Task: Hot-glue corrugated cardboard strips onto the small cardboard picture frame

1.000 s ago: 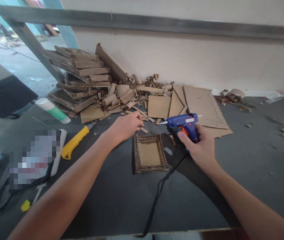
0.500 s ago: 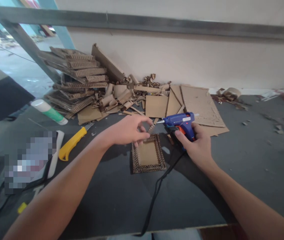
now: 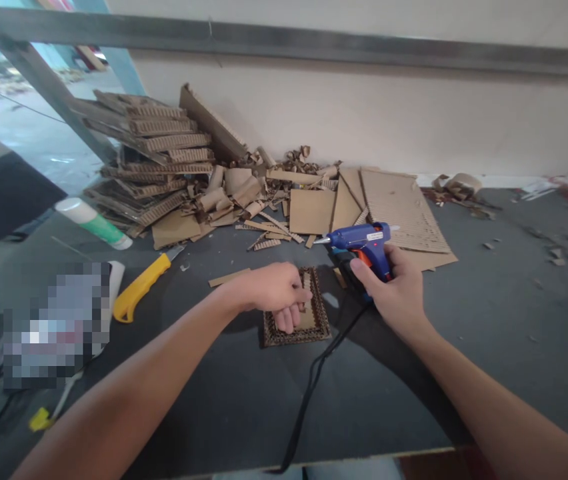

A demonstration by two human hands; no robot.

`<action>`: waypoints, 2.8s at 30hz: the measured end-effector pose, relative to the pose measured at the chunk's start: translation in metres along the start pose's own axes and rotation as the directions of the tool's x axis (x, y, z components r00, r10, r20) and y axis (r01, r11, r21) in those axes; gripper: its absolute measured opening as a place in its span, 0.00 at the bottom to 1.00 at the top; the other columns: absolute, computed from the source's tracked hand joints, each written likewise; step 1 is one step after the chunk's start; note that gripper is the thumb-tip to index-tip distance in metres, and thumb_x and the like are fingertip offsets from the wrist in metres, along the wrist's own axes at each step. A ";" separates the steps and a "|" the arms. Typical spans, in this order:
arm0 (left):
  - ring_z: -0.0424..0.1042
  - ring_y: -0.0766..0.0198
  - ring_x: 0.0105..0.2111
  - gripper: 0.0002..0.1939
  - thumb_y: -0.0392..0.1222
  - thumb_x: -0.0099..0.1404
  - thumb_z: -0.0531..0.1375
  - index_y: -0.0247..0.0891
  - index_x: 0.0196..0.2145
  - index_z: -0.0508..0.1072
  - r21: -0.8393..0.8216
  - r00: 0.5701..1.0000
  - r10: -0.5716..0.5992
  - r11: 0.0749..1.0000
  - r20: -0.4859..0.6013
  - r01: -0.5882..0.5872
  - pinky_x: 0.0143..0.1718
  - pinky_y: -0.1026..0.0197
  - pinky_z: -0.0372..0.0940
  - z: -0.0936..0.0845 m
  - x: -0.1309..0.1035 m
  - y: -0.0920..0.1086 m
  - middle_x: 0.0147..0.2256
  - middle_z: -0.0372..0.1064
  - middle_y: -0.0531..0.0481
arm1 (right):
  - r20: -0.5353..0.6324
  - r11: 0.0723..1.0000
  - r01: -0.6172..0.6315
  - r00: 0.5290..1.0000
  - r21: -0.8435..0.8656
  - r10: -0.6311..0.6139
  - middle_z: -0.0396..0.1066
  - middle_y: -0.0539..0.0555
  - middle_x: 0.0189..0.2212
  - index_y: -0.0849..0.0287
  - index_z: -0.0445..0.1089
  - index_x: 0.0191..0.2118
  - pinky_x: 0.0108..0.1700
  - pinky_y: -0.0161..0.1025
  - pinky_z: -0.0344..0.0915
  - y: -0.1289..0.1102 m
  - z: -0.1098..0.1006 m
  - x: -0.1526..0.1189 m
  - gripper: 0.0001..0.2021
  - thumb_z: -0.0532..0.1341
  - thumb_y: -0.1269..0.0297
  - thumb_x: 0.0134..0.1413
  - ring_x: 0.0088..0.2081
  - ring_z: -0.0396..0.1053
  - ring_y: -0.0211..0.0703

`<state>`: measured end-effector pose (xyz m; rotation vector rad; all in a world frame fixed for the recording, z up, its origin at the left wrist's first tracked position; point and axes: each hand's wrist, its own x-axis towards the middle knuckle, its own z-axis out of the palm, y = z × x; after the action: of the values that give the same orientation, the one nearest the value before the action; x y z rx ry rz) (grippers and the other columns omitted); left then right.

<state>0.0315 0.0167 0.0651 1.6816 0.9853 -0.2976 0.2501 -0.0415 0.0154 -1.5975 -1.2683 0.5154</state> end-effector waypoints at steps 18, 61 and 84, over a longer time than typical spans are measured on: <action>0.65 0.68 0.14 0.19 0.48 0.65 0.58 0.36 0.20 0.70 0.093 0.987 -0.018 0.995 -0.158 0.033 0.20 0.63 0.63 -0.002 0.000 0.002 0.17 0.71 0.49 | -0.055 1.000 0.028 0.998 -0.002 -0.028 0.69 0.47 0.22 0.55 0.71 0.37 0.24 0.37 0.63 -0.001 0.000 -0.001 0.17 0.68 0.47 0.50 0.21 0.62 0.38; 0.72 0.61 0.28 0.12 0.45 0.67 0.58 0.36 0.42 0.75 0.458 0.855 0.317 0.883 -0.411 -0.107 0.31 0.59 0.59 0.002 0.014 -0.009 0.30 0.75 0.48 | -0.042 0.999 0.045 0.998 -0.008 -0.045 0.69 0.47 0.23 0.56 0.72 0.38 0.24 0.36 0.61 -0.003 0.002 0.000 0.17 0.68 0.49 0.48 0.21 0.60 0.35; 0.75 0.55 0.36 0.17 0.54 0.65 0.62 0.39 0.41 0.77 0.568 0.899 0.310 0.819 -0.310 -0.086 0.28 0.59 0.59 0.000 -0.003 0.007 0.36 0.77 0.45 | -0.042 1.000 0.016 0.999 -0.007 -0.016 0.67 0.46 0.22 0.56 0.72 0.38 0.24 0.37 0.61 0.001 0.002 0.000 0.19 0.69 0.47 0.48 0.21 0.60 0.36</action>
<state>0.0346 0.0155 0.0715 2.4235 1.0567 -0.0960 0.2492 -0.0413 0.0138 -1.5946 -1.2513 0.4653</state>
